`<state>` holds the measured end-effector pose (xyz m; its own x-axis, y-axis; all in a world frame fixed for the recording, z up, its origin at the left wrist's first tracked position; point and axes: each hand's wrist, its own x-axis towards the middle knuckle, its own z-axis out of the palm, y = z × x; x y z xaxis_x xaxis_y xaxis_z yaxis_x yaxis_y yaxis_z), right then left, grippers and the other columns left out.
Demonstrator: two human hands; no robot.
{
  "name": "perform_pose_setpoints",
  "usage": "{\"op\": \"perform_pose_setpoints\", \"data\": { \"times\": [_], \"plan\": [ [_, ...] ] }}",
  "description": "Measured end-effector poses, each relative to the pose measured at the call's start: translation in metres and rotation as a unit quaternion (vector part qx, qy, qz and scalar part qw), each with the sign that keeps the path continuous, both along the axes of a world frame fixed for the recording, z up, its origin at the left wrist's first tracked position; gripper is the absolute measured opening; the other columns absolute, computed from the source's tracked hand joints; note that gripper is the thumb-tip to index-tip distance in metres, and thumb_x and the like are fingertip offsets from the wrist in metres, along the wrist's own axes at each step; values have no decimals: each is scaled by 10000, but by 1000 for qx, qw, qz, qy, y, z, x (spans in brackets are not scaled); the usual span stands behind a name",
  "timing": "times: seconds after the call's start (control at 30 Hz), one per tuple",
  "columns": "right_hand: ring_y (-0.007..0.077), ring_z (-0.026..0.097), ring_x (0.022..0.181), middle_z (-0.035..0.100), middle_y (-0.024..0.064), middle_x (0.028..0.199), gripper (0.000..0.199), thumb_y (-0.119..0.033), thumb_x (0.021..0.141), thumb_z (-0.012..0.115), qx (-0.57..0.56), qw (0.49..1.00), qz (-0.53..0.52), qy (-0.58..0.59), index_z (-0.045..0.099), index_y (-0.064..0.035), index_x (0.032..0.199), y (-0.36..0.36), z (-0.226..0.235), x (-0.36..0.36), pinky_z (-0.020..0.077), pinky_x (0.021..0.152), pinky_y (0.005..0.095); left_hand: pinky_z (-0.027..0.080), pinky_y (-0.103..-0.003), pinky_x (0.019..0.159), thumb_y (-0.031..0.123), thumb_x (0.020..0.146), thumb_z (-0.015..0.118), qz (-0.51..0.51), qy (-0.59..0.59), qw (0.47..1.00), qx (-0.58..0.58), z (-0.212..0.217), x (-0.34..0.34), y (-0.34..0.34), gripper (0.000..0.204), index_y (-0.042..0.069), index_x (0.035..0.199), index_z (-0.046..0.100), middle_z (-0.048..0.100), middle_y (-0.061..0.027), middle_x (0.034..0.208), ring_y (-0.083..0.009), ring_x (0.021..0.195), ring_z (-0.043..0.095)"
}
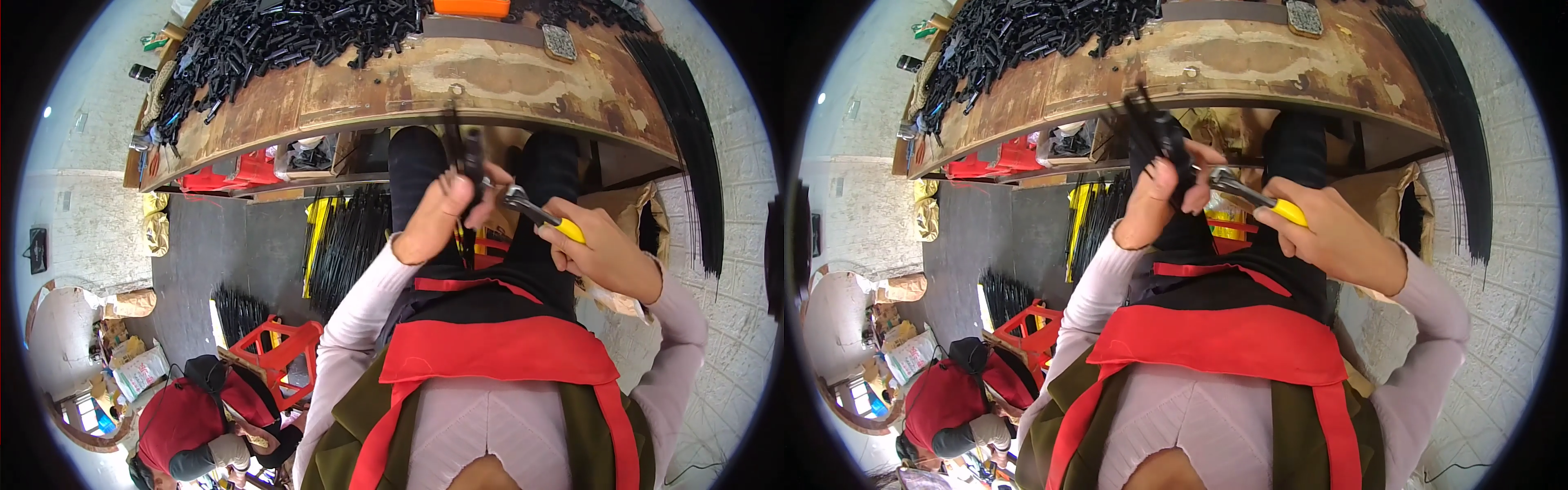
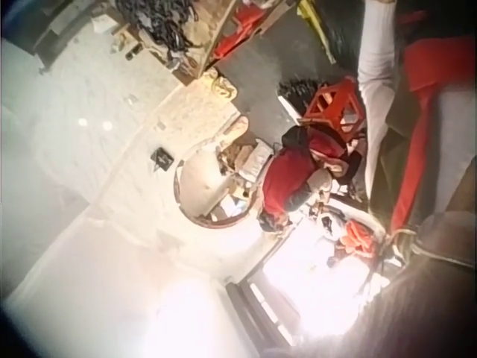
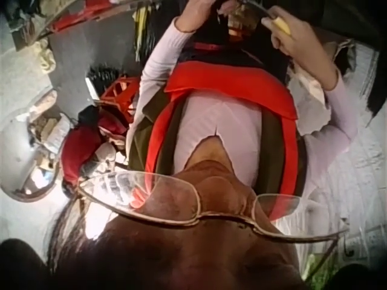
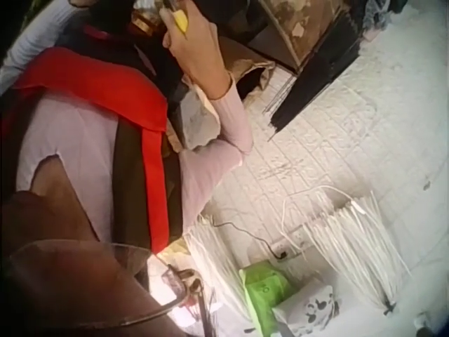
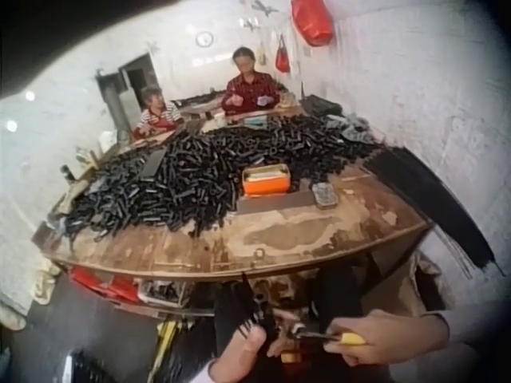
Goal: Assembling, grouping, and trimming bundles of black cables using pliers.
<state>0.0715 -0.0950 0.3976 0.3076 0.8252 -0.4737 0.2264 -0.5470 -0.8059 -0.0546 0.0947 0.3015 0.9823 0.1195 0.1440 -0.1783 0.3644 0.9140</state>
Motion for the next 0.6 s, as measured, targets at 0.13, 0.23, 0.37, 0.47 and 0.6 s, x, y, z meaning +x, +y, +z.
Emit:
{"op": "perform_pose_setpoints", "data": {
  "times": [0.13, 0.23, 0.37, 0.47, 0.6],
  "plan": [
    [93, 513, 524, 609, 30, 673, 298, -211, 995, 511, -15, 999, 24, 30, 537, -22, 1224, 2, 3, -3, 399, 505, 255, 338, -229, 599, 579, 999, 379, -18, -7, 1000, 10, 0, -5, 2, 593, 19, 1122, 533, 461, 20, 685, -68, 624, 384],
    [109, 583, 639, 646, 43, 778, 414, -200, 1003, 502, 55, 994, 19, 93, 455, -38, 1381, -8, -23, -1, 461, 612, 242, 344, -237, 614, 556, 1009, 377, -27, 2, 1000, 1, -1, -3, 1, 577, 13, 1118, 538, 465, 17, 687, -75, 633, 391],
    [116, 607, 661, 635, 56, 774, 342, -229, 1022, 476, 36, 979, 35, 198, 496, -14, 1288, -2, -9, 11, 483, 642, 246, 346, -237, 618, 560, 1007, 379, -29, -9, 1000, 2, 2, -2, -2, 590, 2, 1105, 545, 460, 20, 685, -83, 640, 400],
    [120, 603, 613, 611, 53, 706, 286, -258, 1031, 458, -52, 977, 81, 190, 539, -2, 1128, 5, 14, 21, 481, 602, 248, 342, -236, 610, 551, 1010, 382, -28, -2, 1000, 14, 1, -1, -2, 583, 0, 1099, 551, 452, 21, 684, -85, 643, 398],
    [123, 586, 541, 575, 51, 624, 340, -305, 1032, 448, -146, 971, 86, 169, 547, 1, 922, 18, 27, 21, 491, 550, 262, 331, -235, 597, 515, 1019, 399, 11, 17, 999, 45, 6, -6, -6, 541, 4, 1123, 543, 435, 21, 687, -87, 636, 379]
  ]
}}
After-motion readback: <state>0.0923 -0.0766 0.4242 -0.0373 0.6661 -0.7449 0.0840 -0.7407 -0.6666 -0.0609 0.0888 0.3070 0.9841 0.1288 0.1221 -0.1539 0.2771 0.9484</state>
